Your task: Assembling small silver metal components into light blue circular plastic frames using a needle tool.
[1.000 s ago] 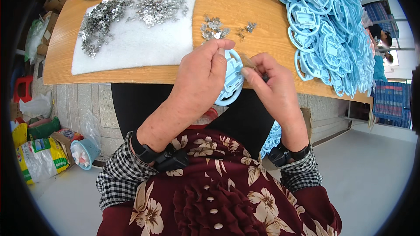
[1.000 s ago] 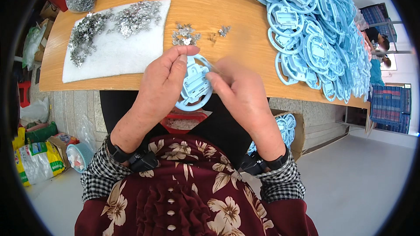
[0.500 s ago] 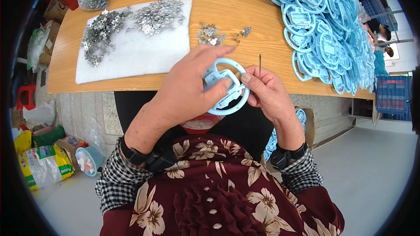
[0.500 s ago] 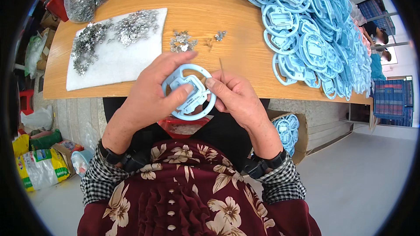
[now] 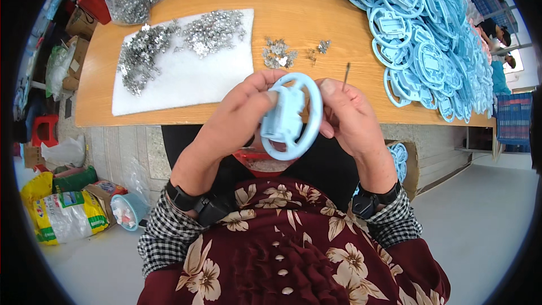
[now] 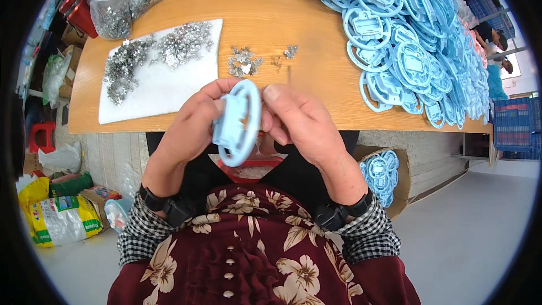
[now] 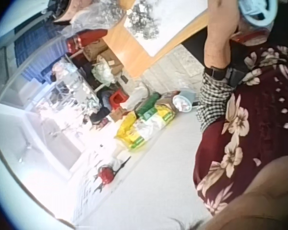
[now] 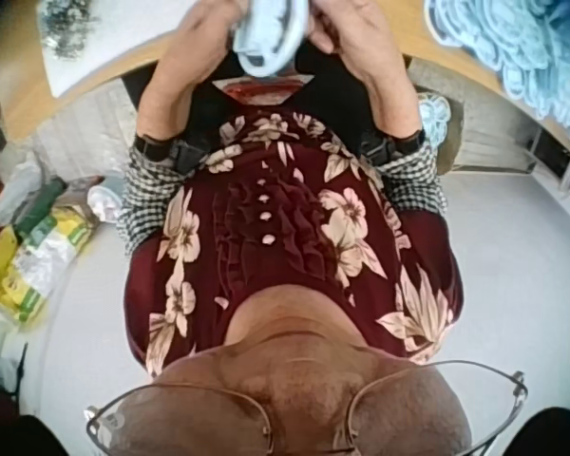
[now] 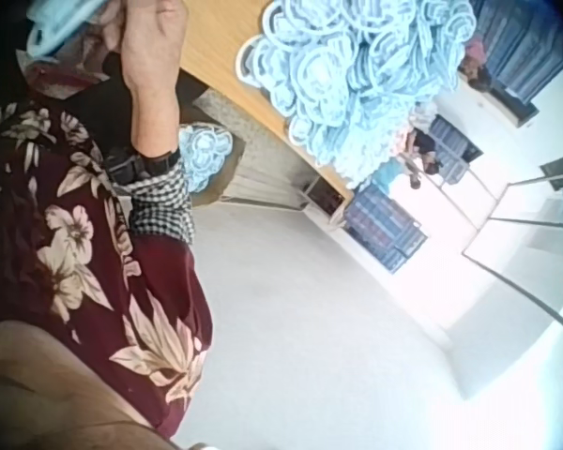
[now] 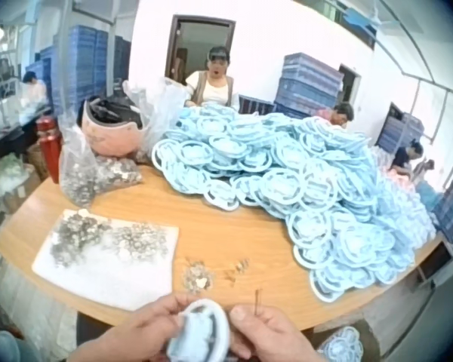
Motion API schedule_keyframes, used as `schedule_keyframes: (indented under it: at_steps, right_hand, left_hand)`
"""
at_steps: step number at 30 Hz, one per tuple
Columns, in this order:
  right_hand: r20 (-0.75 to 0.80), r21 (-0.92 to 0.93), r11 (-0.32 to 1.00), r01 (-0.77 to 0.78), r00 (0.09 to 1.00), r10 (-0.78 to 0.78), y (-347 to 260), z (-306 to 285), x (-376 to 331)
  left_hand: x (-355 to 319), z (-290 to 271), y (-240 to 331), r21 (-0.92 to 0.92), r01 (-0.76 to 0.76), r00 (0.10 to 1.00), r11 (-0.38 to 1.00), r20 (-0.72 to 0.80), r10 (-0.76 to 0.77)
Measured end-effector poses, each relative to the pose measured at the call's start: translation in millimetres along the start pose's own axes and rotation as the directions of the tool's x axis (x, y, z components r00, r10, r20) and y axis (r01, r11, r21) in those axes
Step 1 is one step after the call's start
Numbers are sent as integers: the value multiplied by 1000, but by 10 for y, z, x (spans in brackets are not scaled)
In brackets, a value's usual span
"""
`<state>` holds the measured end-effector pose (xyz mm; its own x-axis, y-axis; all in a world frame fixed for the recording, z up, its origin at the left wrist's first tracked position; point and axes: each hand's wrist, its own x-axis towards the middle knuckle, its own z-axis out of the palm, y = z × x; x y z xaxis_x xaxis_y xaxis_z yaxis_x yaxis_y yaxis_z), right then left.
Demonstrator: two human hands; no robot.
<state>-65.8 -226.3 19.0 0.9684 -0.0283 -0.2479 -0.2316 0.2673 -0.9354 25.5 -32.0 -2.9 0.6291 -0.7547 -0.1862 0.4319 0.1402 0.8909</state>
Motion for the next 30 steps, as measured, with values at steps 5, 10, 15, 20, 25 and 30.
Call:
schedule_keyframes:
  at_steps: [5, 10, 15, 20, 25, 30]
  right_hand:
    - [-41, -119, 971, 209, 976, -215, -28, 262, 81]
    - [46, -247, 927, 283, 959, -280, 16, 306, 222]
    - [68, -361, 923, 130, 991, -113, -61, 187, 326]
    - [116, -350, 937, -4, 992, 47, -101, 119, 322]
    - [236, -452, 889, 72, 971, 42, -148, -27, 274]
    - [169, -541, 820, 184, 980, -109, -327, 84, 497]
  left_hand:
    - [-59, -155, -62, -626, 165, 979, 762, 196, -51]
    - [-76, -171, -152, -711, 197, 978, 675, 188, -88]
    - [-88, -160, -220, -700, 260, 962, 666, 245, -118]
    - [-127, -257, -252, -688, 408, 907, 600, 379, -183]
    - [-215, -206, -50, -471, 436, 892, 767, 340, -298]
    - [-392, -353, 118, -322, 285, 959, 903, 98, -268]
